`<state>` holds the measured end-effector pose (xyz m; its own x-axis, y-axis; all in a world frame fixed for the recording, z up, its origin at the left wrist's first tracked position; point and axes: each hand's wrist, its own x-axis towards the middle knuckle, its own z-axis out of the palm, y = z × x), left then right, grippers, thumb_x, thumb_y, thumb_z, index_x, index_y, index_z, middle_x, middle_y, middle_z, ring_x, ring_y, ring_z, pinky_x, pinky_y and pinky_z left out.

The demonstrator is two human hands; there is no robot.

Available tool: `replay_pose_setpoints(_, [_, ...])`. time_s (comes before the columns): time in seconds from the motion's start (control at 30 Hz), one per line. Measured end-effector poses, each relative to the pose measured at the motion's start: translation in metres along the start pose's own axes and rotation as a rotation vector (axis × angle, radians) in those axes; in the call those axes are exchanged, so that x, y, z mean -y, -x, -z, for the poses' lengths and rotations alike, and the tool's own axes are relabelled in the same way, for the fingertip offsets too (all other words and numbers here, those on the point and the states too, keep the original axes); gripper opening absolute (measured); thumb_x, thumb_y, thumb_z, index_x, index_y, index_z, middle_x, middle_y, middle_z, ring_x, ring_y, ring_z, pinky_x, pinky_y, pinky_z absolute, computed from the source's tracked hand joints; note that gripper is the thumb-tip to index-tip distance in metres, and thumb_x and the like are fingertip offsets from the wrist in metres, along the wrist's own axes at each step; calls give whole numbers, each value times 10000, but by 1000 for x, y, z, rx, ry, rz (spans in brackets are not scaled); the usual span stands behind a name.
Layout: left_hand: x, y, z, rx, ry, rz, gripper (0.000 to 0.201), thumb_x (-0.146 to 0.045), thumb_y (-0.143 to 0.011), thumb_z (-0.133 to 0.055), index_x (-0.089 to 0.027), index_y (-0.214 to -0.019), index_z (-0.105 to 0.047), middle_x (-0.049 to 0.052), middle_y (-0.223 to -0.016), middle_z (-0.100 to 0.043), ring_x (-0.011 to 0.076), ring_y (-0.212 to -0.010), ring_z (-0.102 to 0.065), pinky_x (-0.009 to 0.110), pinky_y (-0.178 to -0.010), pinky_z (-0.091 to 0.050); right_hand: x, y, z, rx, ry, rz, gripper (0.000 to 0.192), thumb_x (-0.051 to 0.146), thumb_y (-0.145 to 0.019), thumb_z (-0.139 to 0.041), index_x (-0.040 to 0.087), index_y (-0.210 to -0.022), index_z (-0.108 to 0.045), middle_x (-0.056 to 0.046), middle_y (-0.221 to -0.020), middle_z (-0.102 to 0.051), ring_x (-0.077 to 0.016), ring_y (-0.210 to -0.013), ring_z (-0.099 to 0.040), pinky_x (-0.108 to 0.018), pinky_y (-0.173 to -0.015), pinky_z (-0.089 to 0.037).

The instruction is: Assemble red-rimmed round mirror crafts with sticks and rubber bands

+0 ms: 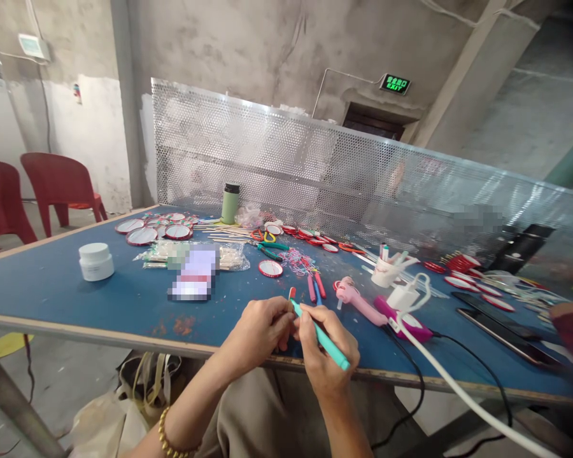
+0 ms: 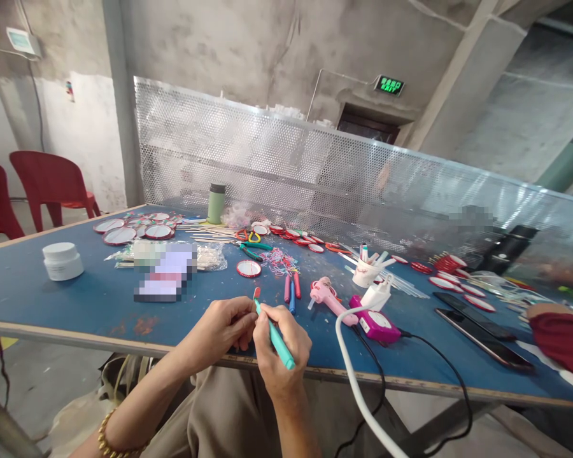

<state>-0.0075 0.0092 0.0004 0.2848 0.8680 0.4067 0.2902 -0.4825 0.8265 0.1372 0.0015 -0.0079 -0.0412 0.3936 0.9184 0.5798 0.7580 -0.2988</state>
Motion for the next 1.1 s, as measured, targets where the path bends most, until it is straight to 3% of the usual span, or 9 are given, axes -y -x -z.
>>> replay_pose_setpoints(1.1, [3, -1, -2, -8, -2, -3, 218, -200, -904, -447, -201, -704, -532, -52, -545, -601, 98, -519, -551, 194, -573, -376, -2, 0, -1, -17, 14, 6, 99, 149, -918, -556, 185, -914, -647, 8, -709, -696, -120, -579, -671, -223, -589, -515])
